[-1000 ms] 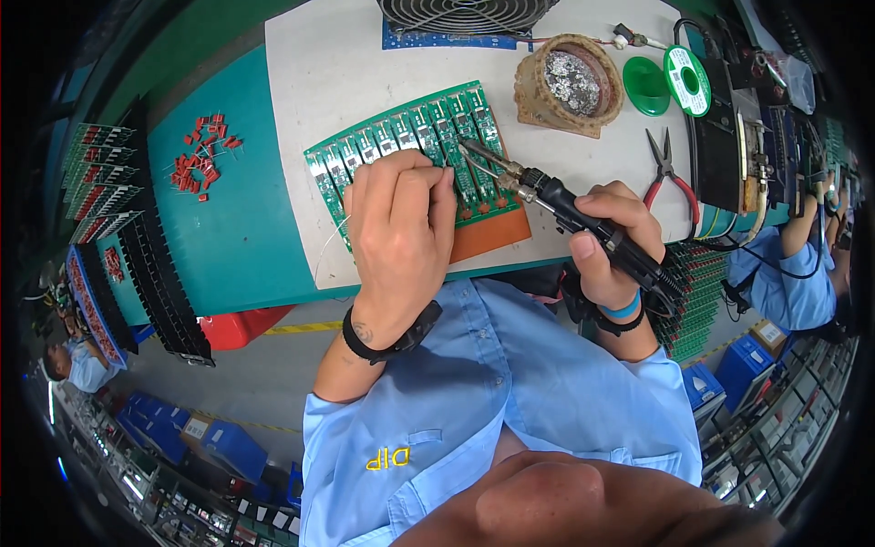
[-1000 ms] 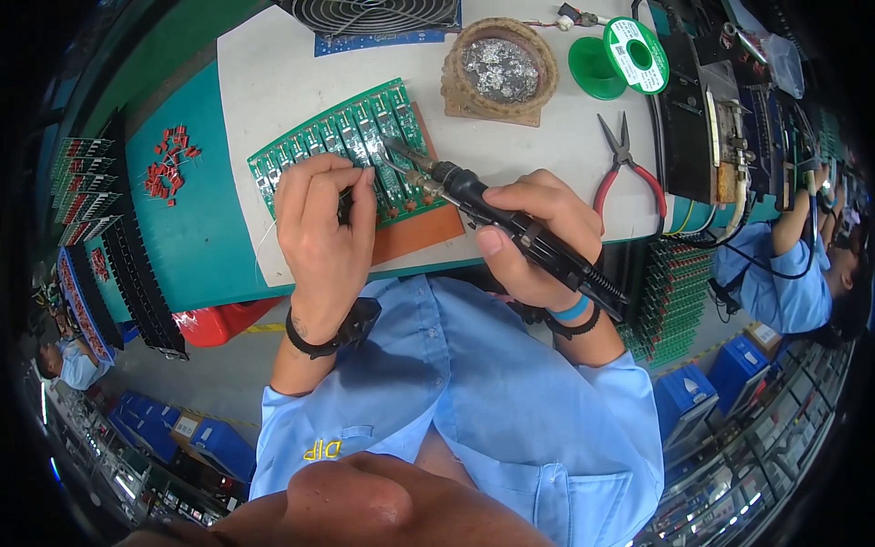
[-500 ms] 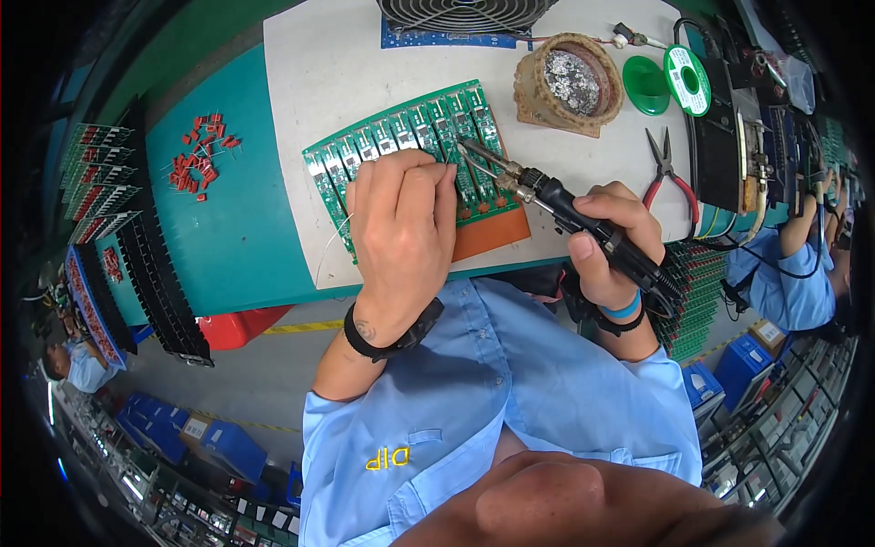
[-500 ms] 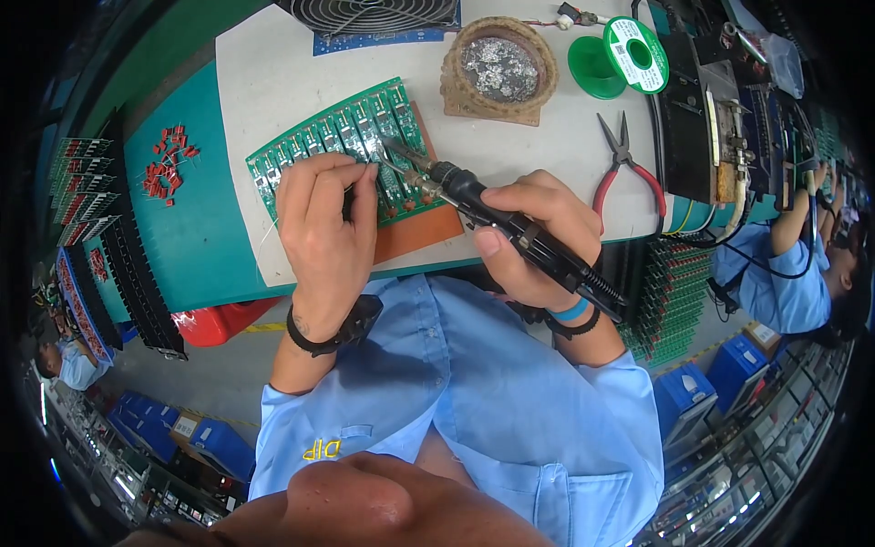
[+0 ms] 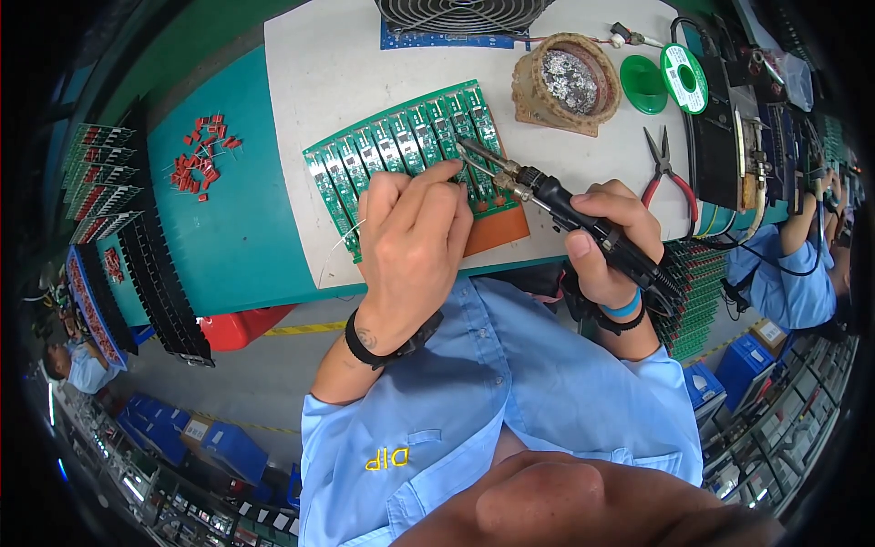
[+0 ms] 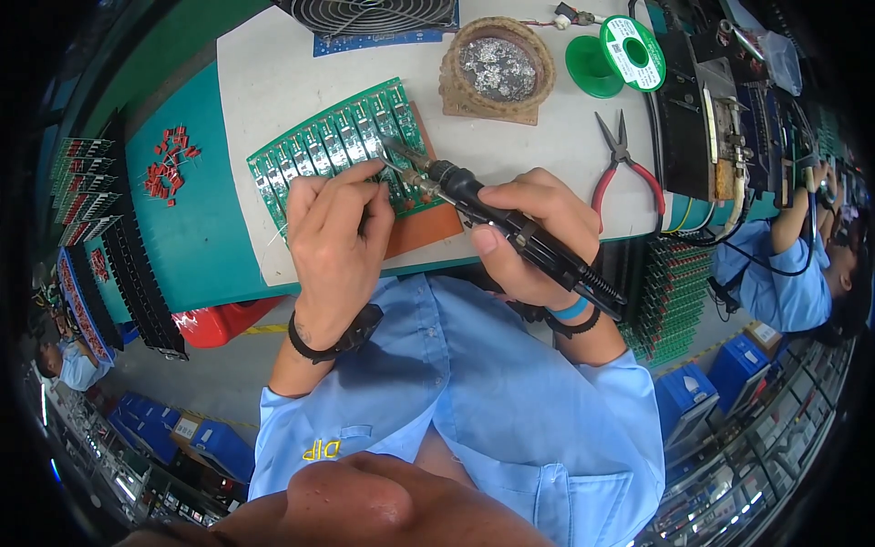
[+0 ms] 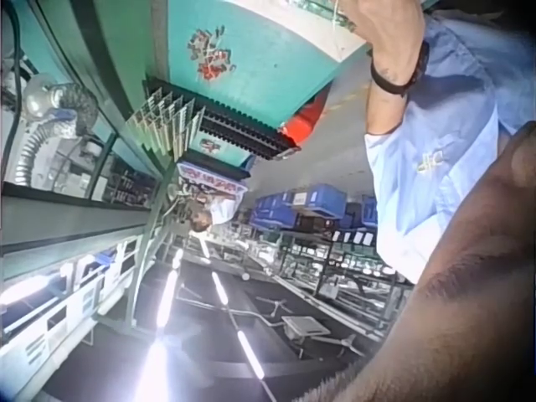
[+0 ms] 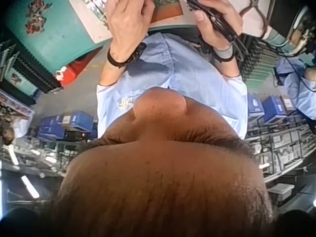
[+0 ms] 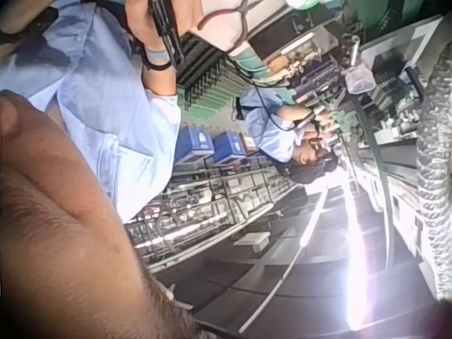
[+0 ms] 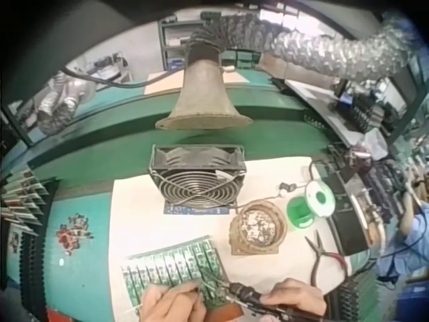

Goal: Soldering electronic components onto printed circuit boards at an assembly station.

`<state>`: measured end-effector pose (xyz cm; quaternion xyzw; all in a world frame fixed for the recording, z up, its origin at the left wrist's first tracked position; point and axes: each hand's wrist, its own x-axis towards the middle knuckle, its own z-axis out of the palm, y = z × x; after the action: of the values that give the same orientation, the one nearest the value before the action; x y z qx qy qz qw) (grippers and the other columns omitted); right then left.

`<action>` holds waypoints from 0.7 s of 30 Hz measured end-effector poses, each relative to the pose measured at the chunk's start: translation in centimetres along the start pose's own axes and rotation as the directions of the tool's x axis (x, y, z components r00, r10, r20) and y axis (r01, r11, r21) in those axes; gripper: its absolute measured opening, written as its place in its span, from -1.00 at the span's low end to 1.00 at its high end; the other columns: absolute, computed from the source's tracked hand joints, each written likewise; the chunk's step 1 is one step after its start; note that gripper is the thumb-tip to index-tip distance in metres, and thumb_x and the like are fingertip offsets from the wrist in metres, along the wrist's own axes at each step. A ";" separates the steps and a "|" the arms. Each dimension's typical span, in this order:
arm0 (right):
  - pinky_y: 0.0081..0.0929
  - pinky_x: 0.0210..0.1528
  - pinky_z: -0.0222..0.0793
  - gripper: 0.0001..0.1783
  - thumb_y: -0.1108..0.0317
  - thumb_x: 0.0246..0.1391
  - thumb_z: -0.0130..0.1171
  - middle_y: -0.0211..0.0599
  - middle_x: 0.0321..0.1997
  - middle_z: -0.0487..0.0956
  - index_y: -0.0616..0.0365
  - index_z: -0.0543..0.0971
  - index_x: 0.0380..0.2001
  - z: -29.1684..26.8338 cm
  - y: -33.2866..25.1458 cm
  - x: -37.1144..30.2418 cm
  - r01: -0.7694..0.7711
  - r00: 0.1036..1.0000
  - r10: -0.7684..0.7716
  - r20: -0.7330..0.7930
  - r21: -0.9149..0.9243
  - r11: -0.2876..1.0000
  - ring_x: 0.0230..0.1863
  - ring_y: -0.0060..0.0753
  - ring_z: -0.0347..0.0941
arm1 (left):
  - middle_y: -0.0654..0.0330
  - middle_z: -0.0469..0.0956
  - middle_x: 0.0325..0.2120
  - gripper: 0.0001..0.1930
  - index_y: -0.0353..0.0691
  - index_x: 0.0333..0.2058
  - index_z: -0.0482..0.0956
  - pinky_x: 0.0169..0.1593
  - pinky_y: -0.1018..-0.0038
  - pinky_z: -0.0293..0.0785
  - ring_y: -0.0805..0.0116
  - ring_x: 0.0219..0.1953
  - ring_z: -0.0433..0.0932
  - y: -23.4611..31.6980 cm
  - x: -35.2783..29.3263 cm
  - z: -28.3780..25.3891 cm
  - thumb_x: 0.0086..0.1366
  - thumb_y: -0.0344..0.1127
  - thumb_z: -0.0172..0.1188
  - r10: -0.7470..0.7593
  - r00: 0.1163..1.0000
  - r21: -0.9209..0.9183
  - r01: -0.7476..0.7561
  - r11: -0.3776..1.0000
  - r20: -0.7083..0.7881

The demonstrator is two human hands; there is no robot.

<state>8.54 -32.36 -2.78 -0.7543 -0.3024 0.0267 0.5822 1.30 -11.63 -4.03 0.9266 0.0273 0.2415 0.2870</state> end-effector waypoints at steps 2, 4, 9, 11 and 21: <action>-0.48 -0.31 0.33 -0.61 0.24 0.08 0.32 -0.07 -0.37 0.56 0.38 0.53 -0.20 -0.1 0.1 -0.2 0.019 1.000 -0.019 -0.024 -0.009 1.000 -0.39 -0.36 0.44 | 0.25 0.69 -0.22 -0.80 -0.27 -0.41 0.57 -0.29 0.42 0.38 0.25 -0.38 0.40 0.0 0.0 0.0 -0.03 -0.63 0.36 0.002 1.000 0.002 -0.002 1.000 0.002; -0.48 -0.32 0.33 -0.60 0.23 0.08 0.32 -0.07 -0.36 0.56 0.38 0.53 -0.20 -0.3 0.1 -0.2 0.028 0.999 -0.029 -0.036 -0.014 1.000 -0.39 -0.36 0.44 | 0.24 0.69 -0.22 -0.80 -0.27 -0.41 0.57 -0.28 0.41 0.38 0.24 -0.37 0.41 0.0 0.0 0.0 -0.03 -0.63 0.36 0.003 1.000 0.005 -0.003 1.000 0.008; -0.56 -0.44 0.34 -0.69 0.36 0.06 0.35 -0.13 -0.46 0.57 0.35 0.54 -0.21 -0.5 0.2 0.0 0.154 0.986 -0.154 -0.071 0.001 0.988 -0.52 -0.42 0.46 | 0.24 0.69 -0.22 -0.79 -0.27 -0.40 0.57 -0.27 0.41 0.38 0.24 -0.37 0.42 0.0 0.0 -0.2 -0.02 -0.62 0.36 0.005 1.000 0.009 -0.005 1.000 0.013; -0.56 -0.44 0.34 -0.68 0.36 0.06 0.35 -0.12 -0.46 0.57 0.36 0.54 -0.21 -0.5 0.1 -0.2 0.159 0.984 -0.158 -0.085 0.003 0.987 -0.51 -0.42 0.46 | 0.23 0.69 -0.21 -0.80 -0.27 -0.38 0.57 -0.26 0.40 0.38 0.23 -0.37 0.43 0.0 0.0 -0.4 0.00 -0.61 0.36 0.006 1.000 0.011 -0.006 1.000 0.022; -0.55 -0.44 0.35 -0.68 0.34 0.06 0.35 -0.12 -0.45 0.58 0.35 0.55 -0.21 0.3 0.0 0.2 0.163 0.984 -0.161 -0.070 0.024 0.986 -0.51 -0.42 0.47 | 0.19 0.58 -0.28 -0.82 -0.28 -0.32 0.56 -0.26 0.33 0.38 0.20 -0.34 0.44 -1.2 -0.7 -1.3 0.09 -0.57 0.34 -0.011 1.000 -0.006 0.011 1.000 -0.008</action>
<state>8.57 -31.99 -2.82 -0.7187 -0.3427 -0.0418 0.6035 0.16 -10.09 -4.07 0.9245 0.0327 0.2440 0.2910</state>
